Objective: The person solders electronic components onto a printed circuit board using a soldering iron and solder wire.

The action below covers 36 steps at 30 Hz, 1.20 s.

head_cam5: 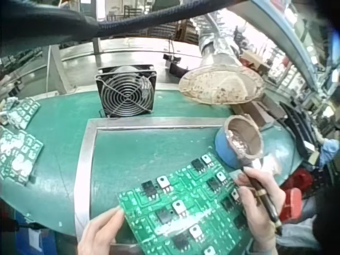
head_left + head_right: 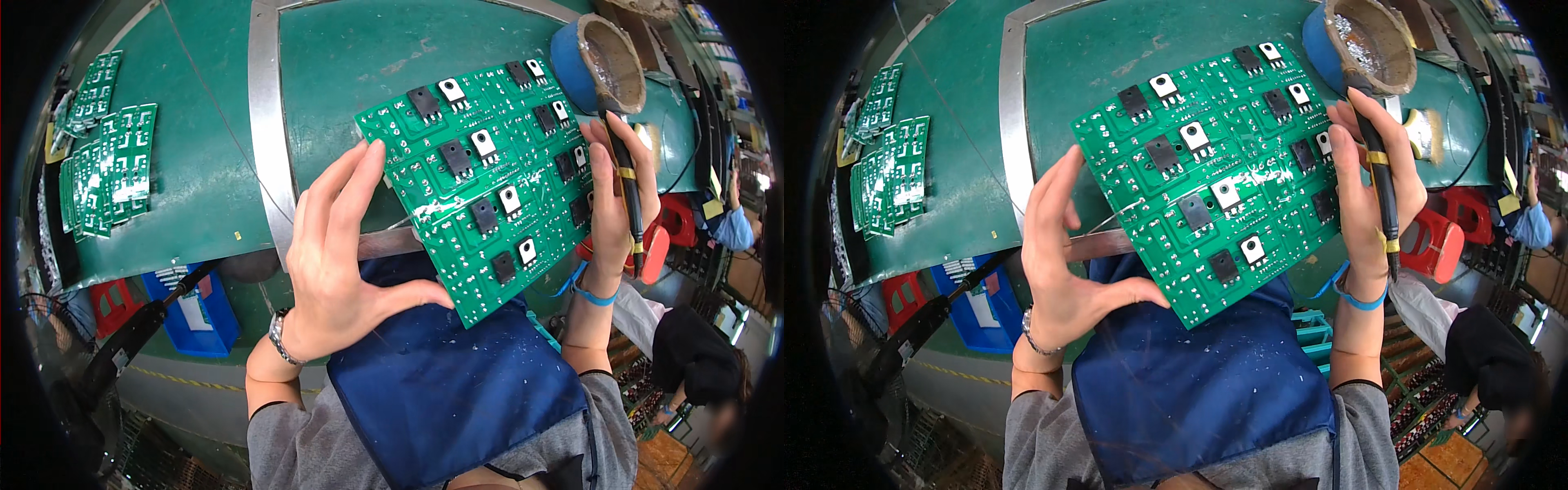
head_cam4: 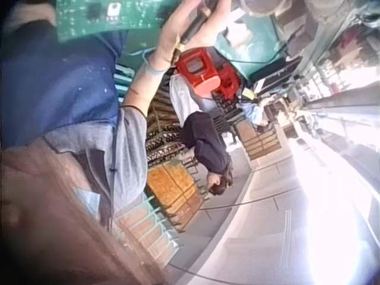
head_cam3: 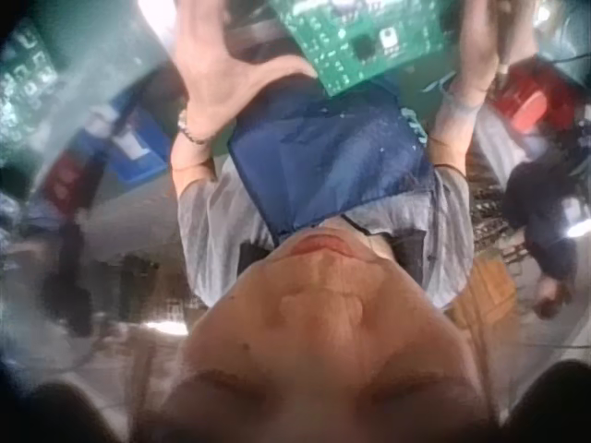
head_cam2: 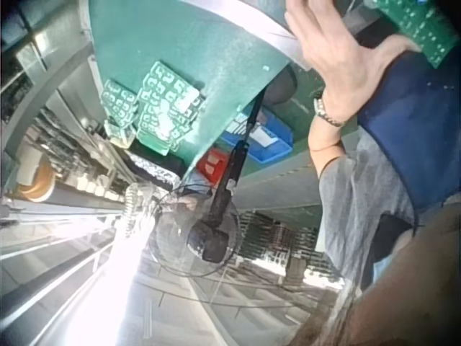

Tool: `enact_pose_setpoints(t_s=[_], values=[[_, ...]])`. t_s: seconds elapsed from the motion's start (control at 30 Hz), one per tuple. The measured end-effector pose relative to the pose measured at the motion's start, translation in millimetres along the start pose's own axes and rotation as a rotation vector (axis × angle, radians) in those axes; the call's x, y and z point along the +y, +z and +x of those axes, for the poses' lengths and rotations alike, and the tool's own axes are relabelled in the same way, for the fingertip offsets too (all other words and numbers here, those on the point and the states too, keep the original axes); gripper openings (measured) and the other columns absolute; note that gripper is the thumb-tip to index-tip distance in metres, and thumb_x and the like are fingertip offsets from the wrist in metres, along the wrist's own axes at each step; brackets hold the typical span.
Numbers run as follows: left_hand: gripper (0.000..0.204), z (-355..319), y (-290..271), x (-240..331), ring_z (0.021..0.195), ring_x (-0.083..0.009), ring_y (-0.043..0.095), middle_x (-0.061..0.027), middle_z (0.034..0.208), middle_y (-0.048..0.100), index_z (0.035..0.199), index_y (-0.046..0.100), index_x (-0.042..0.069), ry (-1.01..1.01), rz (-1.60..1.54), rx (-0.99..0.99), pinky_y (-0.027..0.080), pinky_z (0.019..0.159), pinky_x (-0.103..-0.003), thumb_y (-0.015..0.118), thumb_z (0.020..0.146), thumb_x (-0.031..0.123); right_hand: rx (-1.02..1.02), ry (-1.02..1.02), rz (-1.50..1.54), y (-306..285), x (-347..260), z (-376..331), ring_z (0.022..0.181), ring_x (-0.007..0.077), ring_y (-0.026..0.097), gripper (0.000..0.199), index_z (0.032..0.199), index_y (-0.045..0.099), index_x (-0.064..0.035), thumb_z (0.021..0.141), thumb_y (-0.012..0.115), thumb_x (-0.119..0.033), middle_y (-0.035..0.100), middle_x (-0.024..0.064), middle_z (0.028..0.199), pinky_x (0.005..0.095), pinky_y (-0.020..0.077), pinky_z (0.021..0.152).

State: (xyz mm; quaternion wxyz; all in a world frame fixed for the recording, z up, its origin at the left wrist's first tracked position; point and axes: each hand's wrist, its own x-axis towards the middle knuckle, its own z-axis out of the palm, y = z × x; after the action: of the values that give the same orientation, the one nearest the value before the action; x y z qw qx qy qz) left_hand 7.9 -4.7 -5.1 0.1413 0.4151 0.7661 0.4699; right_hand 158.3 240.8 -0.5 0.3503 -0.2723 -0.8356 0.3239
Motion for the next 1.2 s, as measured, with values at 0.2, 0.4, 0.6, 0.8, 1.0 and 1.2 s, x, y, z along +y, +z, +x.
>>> enact_pose_setpoints(t_s=[0.2, 0.4, 0.6, 0.8, 1.0, 1.2], values=[[0.139, -6, -3, 10, 0.087, -0.0080, 0.045, -0.0113, 0.146, 0.040, 0.148, 0.032, 0.000, 0.152, 0.038, 0.080, 0.041, 0.072, -0.021, 0.093, 0.037, 0.055, -0.044, -0.065, 0.054, -2, -7, 8, 0.098, 0.0212, 0.071, 0.029, 0.122, 0.061, 0.0017, 0.093, 0.064, -0.002, 0.071, 0.0162, 0.105, 0.0296, 0.0553, 0.086], [0.142, -7, -8, 19, 0.088, -0.0072, 0.044, -0.0128, 0.148, 0.039, 0.148, 0.031, 0.000, 0.138, 0.094, 0.085, 0.038, 0.070, -0.021, 0.093, 0.034, 0.058, -0.067, -0.090, 0.091, 0, -5, 9, 0.097, 0.0221, 0.071, 0.030, 0.122, 0.061, 0.0026, 0.094, 0.064, -0.004, 0.071, 0.0175, 0.107, 0.0298, 0.0553, 0.085], [0.143, -10, -7, 23, 0.095, -0.0087, 0.048, -0.0166, 0.149, 0.036, 0.148, 0.029, -0.002, 0.154, 0.080, 0.090, 0.038, 0.072, -0.020, 0.093, 0.034, 0.057, -0.074, -0.078, 0.138, 0, -5, 8, 0.098, 0.0233, 0.071, 0.029, 0.123, 0.060, 0.0031, 0.095, 0.062, -0.004, 0.070, 0.0186, 0.108, 0.0304, 0.0553, 0.085], [0.141, -12, -3, 23, 0.109, -0.0133, 0.050, -0.0200, 0.151, 0.033, 0.148, 0.027, -0.003, 0.216, 0.037, 0.109, 0.040, 0.077, -0.021, 0.095, 0.037, 0.053, -0.060, -0.083, 0.165, -2, -4, 7, 0.097, 0.0232, 0.071, 0.029, 0.123, 0.061, 0.0031, 0.096, 0.063, -0.008, 0.070, 0.0185, 0.109, 0.0302, 0.0553, 0.085], [0.141, -10, -2, 26, 0.103, -0.0119, 0.049, -0.0159, 0.152, 0.034, 0.148, 0.028, -0.001, 0.191, 0.094, 0.107, 0.040, 0.078, -0.023, 0.092, 0.038, 0.060, -0.048, -0.145, 0.167, -4, 0, 9, 0.095, 0.0212, 0.072, 0.028, 0.122, 0.062, 0.0023, 0.096, 0.062, -0.006, 0.071, 0.0171, 0.105, 0.0287, 0.0550, 0.083], [0.142, -9, 1, 23, 0.095, -0.0113, 0.047, -0.0160, 0.152, 0.035, 0.148, 0.028, -0.002, 0.212, 0.064, 0.138, 0.040, 0.077, -0.023, 0.091, 0.038, 0.061, -0.065, -0.155, 0.177, -2, 1, 13, 0.093, 0.0193, 0.072, 0.027, 0.121, 0.062, 0.0015, 0.095, 0.062, -0.004, 0.072, 0.0161, 0.104, 0.0277, 0.0549, 0.083]])
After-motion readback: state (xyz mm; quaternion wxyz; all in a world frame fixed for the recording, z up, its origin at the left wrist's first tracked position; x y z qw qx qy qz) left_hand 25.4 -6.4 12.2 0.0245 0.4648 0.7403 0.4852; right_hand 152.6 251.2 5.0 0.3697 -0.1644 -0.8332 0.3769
